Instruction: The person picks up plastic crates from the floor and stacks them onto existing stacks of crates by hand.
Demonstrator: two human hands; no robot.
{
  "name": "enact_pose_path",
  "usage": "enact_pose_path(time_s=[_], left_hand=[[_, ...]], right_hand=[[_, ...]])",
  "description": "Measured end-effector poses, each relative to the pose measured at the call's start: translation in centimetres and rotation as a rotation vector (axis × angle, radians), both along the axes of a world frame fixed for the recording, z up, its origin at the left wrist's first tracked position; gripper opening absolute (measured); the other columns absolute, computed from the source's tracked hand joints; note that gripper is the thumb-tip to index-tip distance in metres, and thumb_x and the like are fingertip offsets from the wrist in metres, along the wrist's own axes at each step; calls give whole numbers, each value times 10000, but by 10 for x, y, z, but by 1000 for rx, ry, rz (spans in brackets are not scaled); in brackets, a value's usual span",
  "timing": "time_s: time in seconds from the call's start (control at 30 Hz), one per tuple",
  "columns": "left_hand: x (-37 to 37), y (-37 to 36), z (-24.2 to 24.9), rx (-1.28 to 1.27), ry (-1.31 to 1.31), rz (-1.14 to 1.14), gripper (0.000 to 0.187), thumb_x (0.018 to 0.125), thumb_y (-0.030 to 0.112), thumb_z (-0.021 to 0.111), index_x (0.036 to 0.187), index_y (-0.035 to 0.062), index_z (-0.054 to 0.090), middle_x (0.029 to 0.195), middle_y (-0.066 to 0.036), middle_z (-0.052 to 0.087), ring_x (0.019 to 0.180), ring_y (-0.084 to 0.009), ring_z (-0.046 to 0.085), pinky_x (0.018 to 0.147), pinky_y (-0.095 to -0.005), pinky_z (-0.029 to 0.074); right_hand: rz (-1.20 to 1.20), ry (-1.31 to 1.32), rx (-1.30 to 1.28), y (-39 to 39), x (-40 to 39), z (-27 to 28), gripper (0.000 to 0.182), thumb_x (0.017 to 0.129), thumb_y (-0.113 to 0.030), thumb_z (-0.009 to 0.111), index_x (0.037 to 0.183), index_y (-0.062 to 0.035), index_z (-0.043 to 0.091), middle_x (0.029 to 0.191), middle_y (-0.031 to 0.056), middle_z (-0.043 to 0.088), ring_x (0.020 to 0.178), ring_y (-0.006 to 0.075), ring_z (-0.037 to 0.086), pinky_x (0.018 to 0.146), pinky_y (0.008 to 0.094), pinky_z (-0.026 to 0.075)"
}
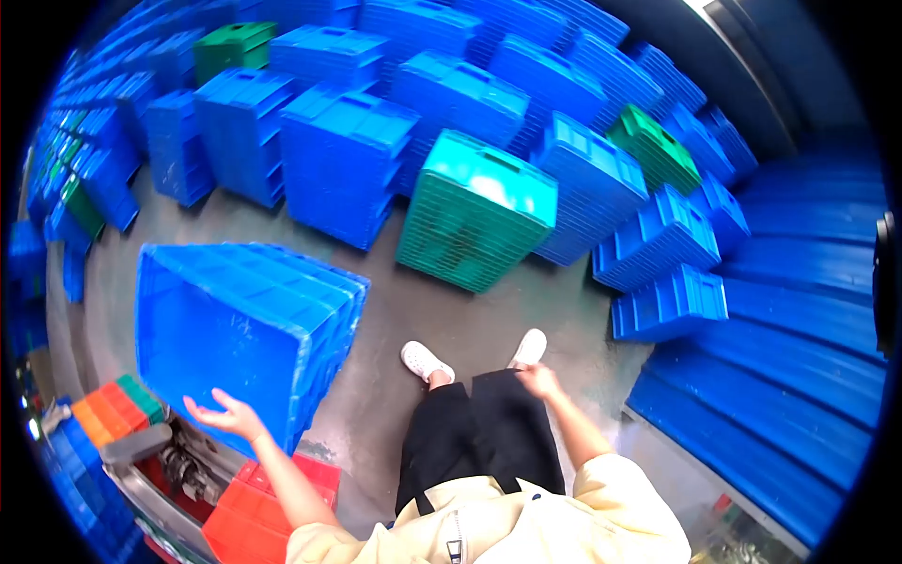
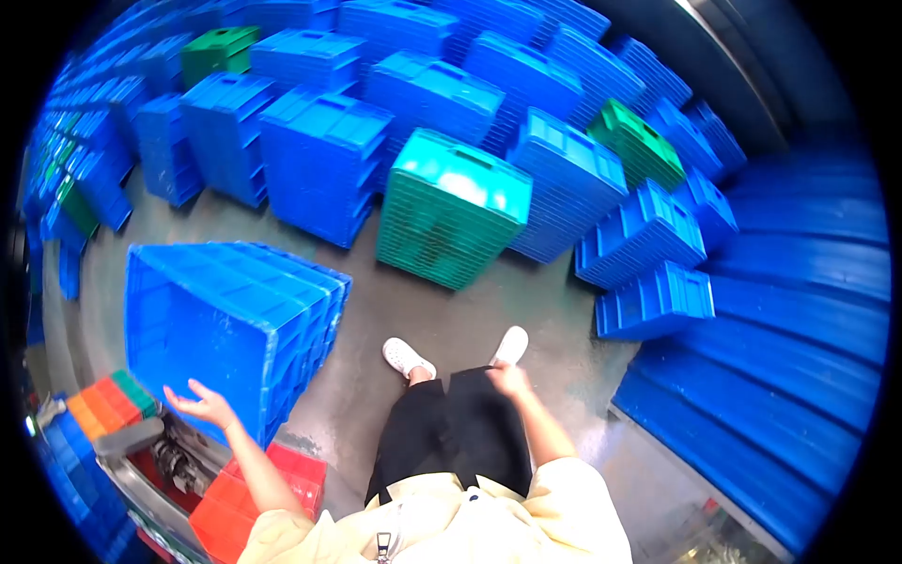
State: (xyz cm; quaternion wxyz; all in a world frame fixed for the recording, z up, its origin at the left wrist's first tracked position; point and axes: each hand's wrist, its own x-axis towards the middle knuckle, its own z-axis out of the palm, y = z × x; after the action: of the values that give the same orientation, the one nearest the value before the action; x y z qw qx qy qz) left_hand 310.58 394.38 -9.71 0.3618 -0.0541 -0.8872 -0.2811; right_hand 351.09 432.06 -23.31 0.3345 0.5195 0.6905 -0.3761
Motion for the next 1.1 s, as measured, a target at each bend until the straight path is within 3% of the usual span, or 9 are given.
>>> enact_pose_path(time_s=[0.2,0.27,0.47,0.6,0.67,0.77,0.8,0.9,1.1], left_hand=[[85,331,-66,33,-672,-1029,667,695,105,588,1251,-41,251,1286,-203,271,1214,-342,235,995,-413,216],[136,434,-87,-732,-780,-1170,722,666,89,565,1266,-61,193,1301,-240,232,1230,-382,191,993,-459,206],[156,575,-186,-990,-856,-882,727,647,34,481,1286,-57,147,1346,-220,174,1265,-343,141,982,-507,194],[170,594,-226,-1132,-936,-630,704,679,8,466,1313,21,160,1385,-116,153,1290,-244,114,960,-537,209],[180,580,-216,-1154,-848,-628,698,676,13,468,1308,16,173,1335,-121,285,1250,-246,243,971,-514,206],[176,535,-186,-886,-1044,-563,689,687,137,534,1301,48,234,1104,-123,534,879,-272,573,792,-434,423],[161,502,-202,-897,-1043,-516,689,687,137,534,1301,48,234,1104,-123,534,879,-272,573,792,-434,423],[150,440,-225,187,-1422,48,659,713,303,640,1209,-26,356,982,-140,553,722,-231,570,585,-331,479],[198,403,-200,472,-1440,430,430,657,201,710,966,-18,508,877,-128,569,678,-203,583,481,-341,485]], right_hand=[[-423,-263,638,191,260,7,378,756,-372,537,905,-25,537,895,202,584,873,346,552,773,386,432],[-593,-166,790,288,301,13,436,797,-378,490,1021,-4,481,956,225,557,913,380,519,809,396,408],[-389,-282,769,479,343,-13,669,821,-450,412,1276,12,246,1357,144,212,1273,277,146,993,426,223],[-380,-371,642,519,380,-61,693,832,-471,370,1297,13,199,1369,150,180,1284,270,114,1012,418,177],[-195,-340,940,495,404,-81,621,824,-445,410,1230,18,333,1216,186,404,1141,307,376,917,412,314],[-190,-385,933,449,431,-65,442,823,-425,421,862,-23,599,827,193,577,787,335,547,697,399,428],[-613,-358,862,431,450,-72,419,835,-411,436,785,-32,605,748,150,586,700,270,556,653,359,435],[-1454,191,639,417,503,-90,326,798,-353,552,795,-29,585,773,81,585,667,161,550,565,283,444],[-1676,389,269,422,516,-85,313,736,-260,649,889,-8,546,867,87,575,697,184,580,538,294,504]])
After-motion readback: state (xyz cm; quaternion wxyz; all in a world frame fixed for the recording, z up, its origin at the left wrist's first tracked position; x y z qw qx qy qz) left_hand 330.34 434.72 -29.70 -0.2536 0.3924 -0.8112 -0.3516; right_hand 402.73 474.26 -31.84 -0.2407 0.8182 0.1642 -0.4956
